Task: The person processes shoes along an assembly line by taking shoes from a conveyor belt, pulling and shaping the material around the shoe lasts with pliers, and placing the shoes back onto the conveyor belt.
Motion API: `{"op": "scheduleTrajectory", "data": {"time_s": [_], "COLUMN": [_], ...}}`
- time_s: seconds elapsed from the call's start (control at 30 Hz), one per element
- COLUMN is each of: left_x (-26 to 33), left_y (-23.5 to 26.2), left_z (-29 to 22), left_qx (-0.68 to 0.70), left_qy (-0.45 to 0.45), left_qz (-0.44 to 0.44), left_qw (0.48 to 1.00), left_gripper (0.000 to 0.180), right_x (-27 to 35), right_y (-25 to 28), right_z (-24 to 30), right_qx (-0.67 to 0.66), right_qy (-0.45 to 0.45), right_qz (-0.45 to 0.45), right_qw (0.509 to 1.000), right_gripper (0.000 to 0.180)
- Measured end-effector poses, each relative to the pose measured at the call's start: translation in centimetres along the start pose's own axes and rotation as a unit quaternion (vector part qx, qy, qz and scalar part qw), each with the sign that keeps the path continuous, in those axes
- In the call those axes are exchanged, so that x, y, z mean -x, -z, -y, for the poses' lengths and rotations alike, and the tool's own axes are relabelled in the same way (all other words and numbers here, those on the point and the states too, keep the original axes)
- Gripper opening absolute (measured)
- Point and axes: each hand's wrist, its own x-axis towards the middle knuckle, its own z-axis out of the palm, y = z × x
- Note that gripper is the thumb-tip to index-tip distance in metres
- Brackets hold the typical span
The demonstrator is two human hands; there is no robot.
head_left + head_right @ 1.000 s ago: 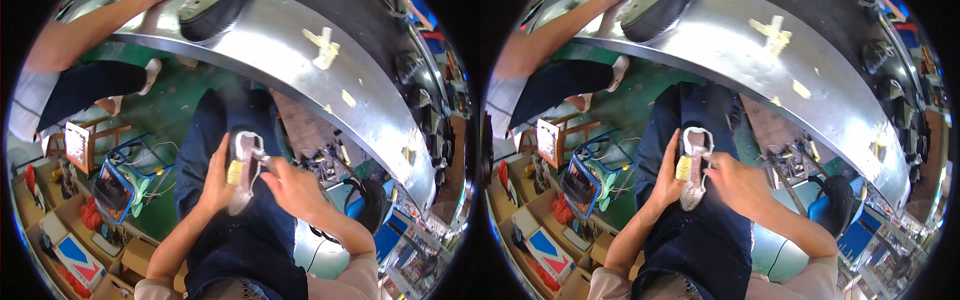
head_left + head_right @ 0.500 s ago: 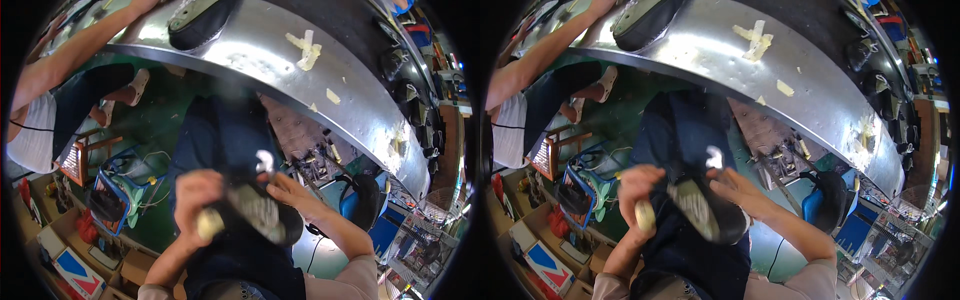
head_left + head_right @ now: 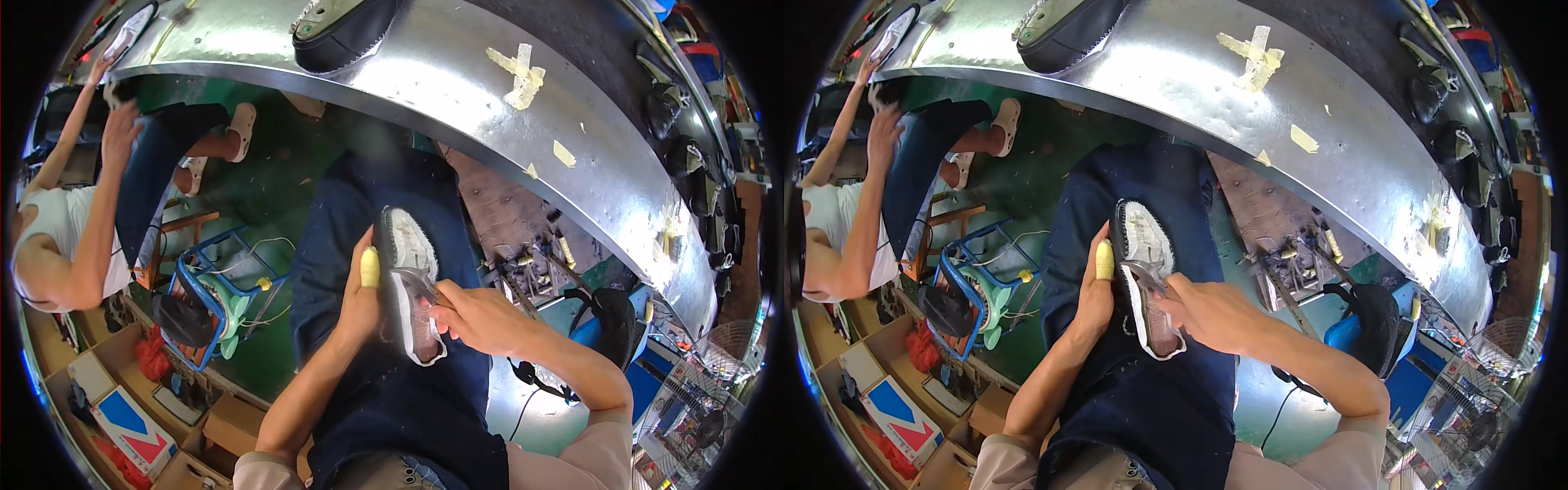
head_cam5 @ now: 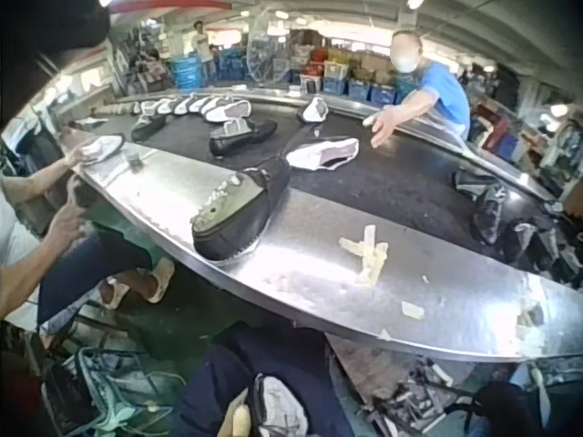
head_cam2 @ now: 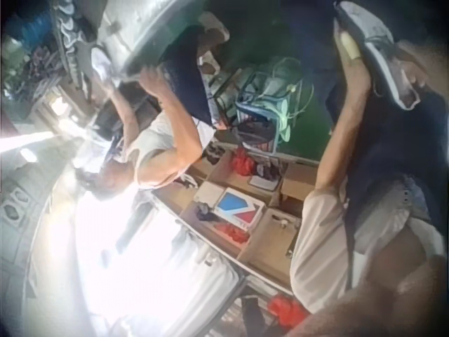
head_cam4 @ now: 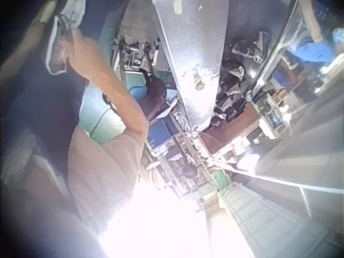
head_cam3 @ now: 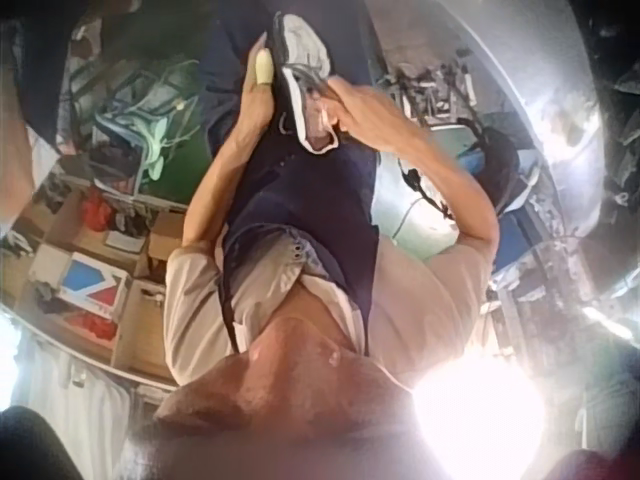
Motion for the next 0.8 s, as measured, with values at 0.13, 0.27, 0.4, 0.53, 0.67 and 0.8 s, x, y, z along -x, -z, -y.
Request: {"op": "scheduleTrajectory", "data": {"time_s": [0.13, 0.27, 0.4, 0.53, 0.67, 0.8], "left_x": [2.1, 2.8, 2.7, 2.4, 2.6, 2.2], "left_y": [-0.4, -1.2, 0.2, 0.8, 0.3, 0.8], "left_z": [-1.3, -1.3, 0.3, 2.9, 3.2, 2.1], "left_qx": [-0.083, 0.141, 0.245, 0.126, 0.059, -0.115], "left_qy": [-0.014, 0.118, 0.123, 0.056, 0.009, 0.017], "left_qz": [0.075, 0.037, 0.083, 0.042, -0.019, 0.012], "left_qw": [0.994, 0.982, 0.958, 0.99, 0.998, 0.993], "left_gripper": [0.069, 0.071, 0.075, 0.086, 0.091, 0.078], "right_x": [1.7, 1.2, -0.2, -1.4, -1.8, 0.4], "right_y": [2.2, 1.5, -1.5, -4.8, -2.8, 0.1], "right_z": [2.3, 2.5, 0.2, -0.6, -0.2, -1.9], "right_qx": [0.172, 0.404, 0.308, 0.159, -0.05, -0.075], "right_qy": [-0.014, 0.115, 0.079, 0.034, -0.012, -0.02], "right_qz": [-0.004, -0.079, -0.068, -0.162, -0.101, 0.019], "right_qw": [0.985, 0.904, 0.946, 0.973, 0.994, 0.997], "right_gripper": [0.026, 0.016, 0.018, 0.029, 0.038, 0.032]}}
